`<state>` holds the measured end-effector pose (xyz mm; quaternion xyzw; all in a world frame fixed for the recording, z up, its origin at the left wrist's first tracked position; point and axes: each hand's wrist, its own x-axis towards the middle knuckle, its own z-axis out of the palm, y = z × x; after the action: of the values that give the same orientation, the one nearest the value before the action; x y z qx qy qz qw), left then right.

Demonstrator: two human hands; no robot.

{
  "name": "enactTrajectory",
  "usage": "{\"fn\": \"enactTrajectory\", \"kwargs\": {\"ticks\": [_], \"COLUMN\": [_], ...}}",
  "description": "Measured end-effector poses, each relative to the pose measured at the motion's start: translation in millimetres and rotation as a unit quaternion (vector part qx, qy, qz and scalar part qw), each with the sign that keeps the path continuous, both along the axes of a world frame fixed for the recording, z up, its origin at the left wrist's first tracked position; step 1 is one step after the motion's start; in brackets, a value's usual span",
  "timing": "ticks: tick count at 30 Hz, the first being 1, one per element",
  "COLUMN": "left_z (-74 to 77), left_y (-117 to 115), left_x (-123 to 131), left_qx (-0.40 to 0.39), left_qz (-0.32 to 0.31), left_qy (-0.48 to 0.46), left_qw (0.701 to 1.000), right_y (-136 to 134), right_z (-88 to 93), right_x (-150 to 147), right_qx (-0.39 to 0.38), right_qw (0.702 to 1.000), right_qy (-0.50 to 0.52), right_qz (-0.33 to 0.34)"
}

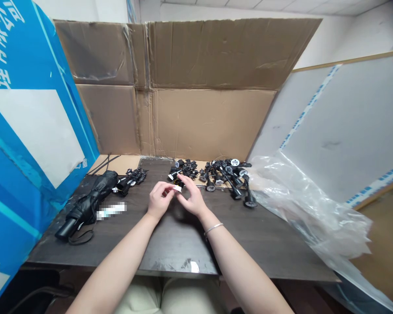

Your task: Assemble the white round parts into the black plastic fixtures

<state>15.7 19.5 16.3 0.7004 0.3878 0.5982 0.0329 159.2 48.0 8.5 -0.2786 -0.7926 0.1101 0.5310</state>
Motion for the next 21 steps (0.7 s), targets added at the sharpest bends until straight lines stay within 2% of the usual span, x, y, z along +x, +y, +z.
{"fn": "enactTrajectory", "kwargs": {"ticks": [11,21], "left_z": [-1.4,-5.8], "left_y": [3.2,6.0], "left_x": [-1.1,-0.3], "left_qx": [-0.052,-0.101], "left_qz": [0.014,0.007], "left_qy": [-0.018,-0.075], "left_qw": [0.998,0.992], "right_y": [-0.7,0.4], "right_z": [1.1,-0.8], "right_x": [2.1,0.0], "right_qx": [-0.043,-0.030], "right_qw": [0.999,0.999], "right_qy": [0.017,0.016], "right_qz": [0.019,0.005]}}
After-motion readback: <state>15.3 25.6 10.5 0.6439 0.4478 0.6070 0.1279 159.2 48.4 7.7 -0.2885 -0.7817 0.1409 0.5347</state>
